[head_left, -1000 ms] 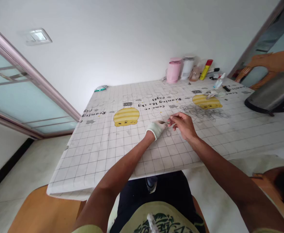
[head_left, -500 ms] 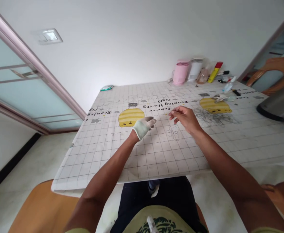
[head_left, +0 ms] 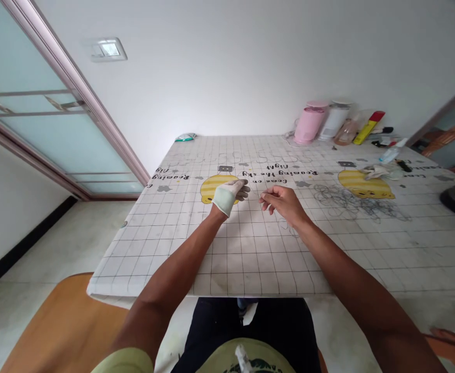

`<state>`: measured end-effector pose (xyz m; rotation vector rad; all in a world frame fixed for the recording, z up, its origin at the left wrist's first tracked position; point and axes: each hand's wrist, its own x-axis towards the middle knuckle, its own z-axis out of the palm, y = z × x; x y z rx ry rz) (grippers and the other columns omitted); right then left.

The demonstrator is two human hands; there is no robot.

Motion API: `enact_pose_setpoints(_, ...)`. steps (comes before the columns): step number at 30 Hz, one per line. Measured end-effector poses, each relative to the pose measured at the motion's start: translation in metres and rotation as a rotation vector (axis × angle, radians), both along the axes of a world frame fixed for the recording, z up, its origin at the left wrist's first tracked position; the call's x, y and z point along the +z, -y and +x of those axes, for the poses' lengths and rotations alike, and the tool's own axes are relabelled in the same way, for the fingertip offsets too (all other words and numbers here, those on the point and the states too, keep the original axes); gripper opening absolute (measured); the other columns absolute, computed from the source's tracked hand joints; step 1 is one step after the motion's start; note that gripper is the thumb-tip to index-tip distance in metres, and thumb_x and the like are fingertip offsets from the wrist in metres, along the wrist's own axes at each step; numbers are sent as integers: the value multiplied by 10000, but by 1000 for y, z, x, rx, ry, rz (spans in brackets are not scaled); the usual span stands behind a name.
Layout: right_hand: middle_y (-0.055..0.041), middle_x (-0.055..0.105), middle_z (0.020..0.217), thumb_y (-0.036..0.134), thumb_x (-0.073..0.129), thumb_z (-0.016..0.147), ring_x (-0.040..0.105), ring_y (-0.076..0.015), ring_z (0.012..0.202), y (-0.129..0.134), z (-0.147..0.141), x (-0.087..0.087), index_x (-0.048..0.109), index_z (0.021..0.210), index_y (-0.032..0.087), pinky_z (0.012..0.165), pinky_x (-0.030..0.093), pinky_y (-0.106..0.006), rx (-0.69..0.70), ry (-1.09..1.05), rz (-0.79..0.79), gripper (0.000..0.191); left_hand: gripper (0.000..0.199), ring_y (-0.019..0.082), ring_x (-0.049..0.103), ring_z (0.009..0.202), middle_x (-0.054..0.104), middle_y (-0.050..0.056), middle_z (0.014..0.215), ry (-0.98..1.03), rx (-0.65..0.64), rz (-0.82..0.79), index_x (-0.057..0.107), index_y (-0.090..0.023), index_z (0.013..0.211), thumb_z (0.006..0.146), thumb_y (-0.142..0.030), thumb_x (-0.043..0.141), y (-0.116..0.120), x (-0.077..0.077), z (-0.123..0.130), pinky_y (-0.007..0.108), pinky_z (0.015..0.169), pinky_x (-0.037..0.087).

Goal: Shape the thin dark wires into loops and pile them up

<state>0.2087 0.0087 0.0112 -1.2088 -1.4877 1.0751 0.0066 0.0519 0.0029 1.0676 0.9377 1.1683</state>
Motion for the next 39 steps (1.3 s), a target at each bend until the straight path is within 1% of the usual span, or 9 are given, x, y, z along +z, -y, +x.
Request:
enact_pose_setpoints(3, -66, 748, 797, 378, 637, 932, 645, -177, 595, -2, -9, -9, 674, 829, 205, 494, 467, -294, -169, 195, 152, 204, 322, 146, 660, 702, 756, 121, 923, -7, 48, -11, 734, -123, 1029, 876, -406, 709, 7, -6, 6, 265, 630, 495)
enact_pose_setpoints(7, -51, 698, 766, 296, 551, 993, 610, -183, 664, -2, -15, -26, 636, 852, 200, 561, 386, -312, -378, 658, 580, 191, 399, 176, 673, 704, 767, 128, 913, -110, 156, -56, 734, -135, 961, 900, -525, 674, 21, -6, 10, 281, 622, 505)
enact_pose_setpoints(11, -68, 669, 812, 152, 461, 1023, 560, -180, 696, 4, -16, -34, 616, 859, 185, 566, 324, -342, -328, 1007, 902, 228, 538, 182, 656, 654, 749, 121, 829, -116, 221, -100, 738, -143, 918, 911, -663, 601, 23, -2, 3, 287, 576, 475)
enact_pose_setpoints(15, -103, 691, 927, 49, 426, 996, 575, -214, 802, 8, -16, -37, 664, 1008, 172, 626, 380, -366, -216, 1110, 1015, 268, 425, 124, 575, 575, 693, 82, 754, -5, 185, -99, 713, -144, 879, 917, -562, 646, 14, -4, -6, 252, 524, 412)
enact_pose_setpoints(19, -121, 697, 943, 111, 388, 1026, 590, -262, 862, 10, -15, -39, 694, 1031, 208, 702, 450, -413, -47, 1068, 958, 321, 249, 94, 519, 551, 661, 51, 723, -1, 163, -43, 698, -151, 824, 932, -362, 623, 10, -4, -11, 231, 516, 392)
enact_pose_setpoints(23, -124, 720, 1000, 312, 535, 1023, 629, -301, 941, 18, -14, -31, 707, 1041, 249, 836, 526, -485, 139, 801, 813, 184, 219, 117, 569, 600, 689, 55, 735, -155, 219, 3, 706, -164, 790, 918, -305, 597, 15, 6, -12, 243, 567, 457)
enact_pose_setpoints(29, -97, 744, 997, 522, 558, 1020, 692, -266, 945, 15, -13, -10, 694, 988, 245, 805, 577, -415, -153, 193, 420, 310, 206, 137, 627, 677, 707, 58, 773, -210, 135, 156, 712, -160, 857, 933, -310, 594, 26, 13, -8, 254, 660, 524)
enact_pose_setpoints(33, -100, 757, 1026, 590, 625, 972, 718, -242, 961, 2, -16, -5, 706, 971, 218, 785, 590, -358, 34, -111, 109, 380, 201, 140, 643, 705, 707, 51, 797, -229, 9, 233, 711, -156, 923, 941, -296, 569, 31, 11, -3, 259, 686, 538)
enact_pose_setpoints(39, -65, 760, 936, 466, 703, 929, 705, -207, 876, 1, -23, -11, 747, 925, 221, 822, 588, -352, 52, -168, 136, 249, 213, 127, 621, 668, 691, 39, 770, -301, -71, 236, 707, -164, 842, 940, -282, 558, 32, 9, 3, 244, 651, 509)
